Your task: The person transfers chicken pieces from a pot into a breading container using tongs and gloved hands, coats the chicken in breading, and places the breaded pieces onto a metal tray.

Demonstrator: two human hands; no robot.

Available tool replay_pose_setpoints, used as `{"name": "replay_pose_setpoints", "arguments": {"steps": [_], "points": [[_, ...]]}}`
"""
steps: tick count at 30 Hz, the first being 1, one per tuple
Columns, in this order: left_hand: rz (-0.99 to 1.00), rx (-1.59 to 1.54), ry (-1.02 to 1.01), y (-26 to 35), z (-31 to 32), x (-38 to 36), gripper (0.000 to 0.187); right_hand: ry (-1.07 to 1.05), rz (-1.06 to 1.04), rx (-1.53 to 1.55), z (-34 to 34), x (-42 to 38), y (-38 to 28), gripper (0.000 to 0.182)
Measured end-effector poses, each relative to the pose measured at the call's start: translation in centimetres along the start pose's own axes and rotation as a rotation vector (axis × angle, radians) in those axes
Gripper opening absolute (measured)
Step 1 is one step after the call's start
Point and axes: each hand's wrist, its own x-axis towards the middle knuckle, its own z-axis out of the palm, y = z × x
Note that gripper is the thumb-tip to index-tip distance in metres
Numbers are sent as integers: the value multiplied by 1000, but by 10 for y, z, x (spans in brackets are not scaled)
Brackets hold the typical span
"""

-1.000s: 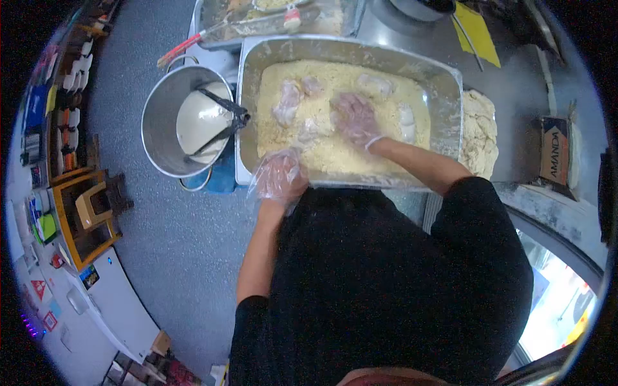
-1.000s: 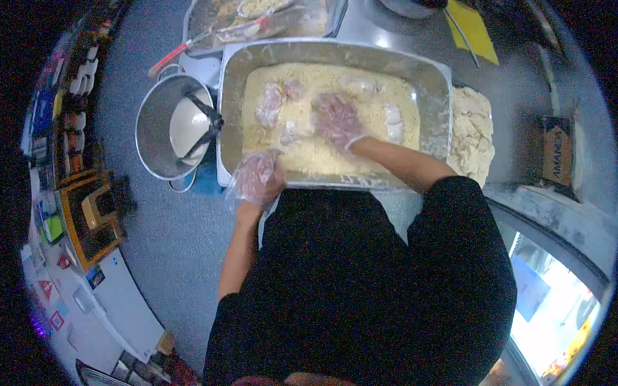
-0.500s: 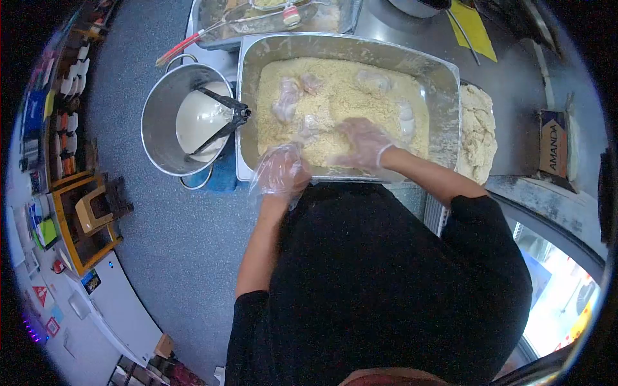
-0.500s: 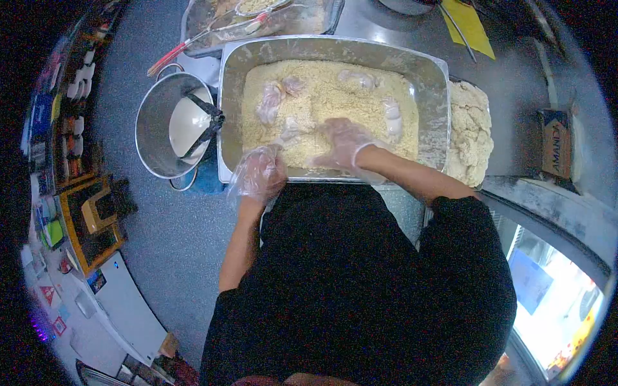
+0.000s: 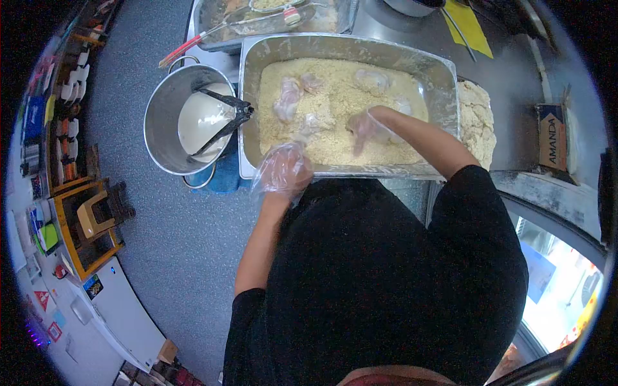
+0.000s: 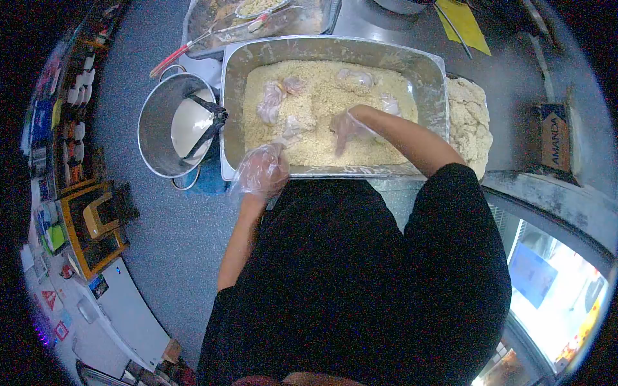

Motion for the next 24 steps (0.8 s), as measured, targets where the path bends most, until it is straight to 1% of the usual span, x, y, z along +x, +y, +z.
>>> {"name": "replay_pose_setpoints", "arguments": {"steps": [2,3,5,6,8,9,11,12,14,15,17,18,20,24], "points": [[-1,82,-73,-2,1,-2,20,-39,-77,-359,-5,9,-1,88],[1,83,-73,-2,0,-1,20,-38,-78,-359,-10,10,3,88],[-21,36,-40,-1,-1,-3,20,-42,-270,-532,-14,9,15,82],[-24,35,-38,0,0,-1,20,-45,-268,-536,-16,0,5,82],[-58,50,-36,2,0,-2,20,-97,4,-730,-7,-25,-26,82],[-54,52,-38,3,-3,0,20,-93,2,-727,-3,-25,-24,82],[-20,13,-50,6,-9,5,21,138,-94,-699,-1,-23,-16,75],[-23,18,-51,7,-14,7,21,138,-99,-701,-3,-24,-11,75],[-95,-5,-197,9,-20,10,20,383,-157,-658,-8,-29,2,55],[-95,-4,-195,9,-19,10,20,384,-157,-660,-8,-40,3,55],[-56,57,-57,8,-9,8,16,775,-339,-655,-1,-69,2,42],[-54,54,-59,5,-4,4,16,775,-335,-652,7,-72,5,42],[-3,63,1,-3,5,-4,18,1030,-400,-470,24,-75,9,37],[20,21,54,7,-6,4,17,966,-323,-495,63,-98,25,39]]}}
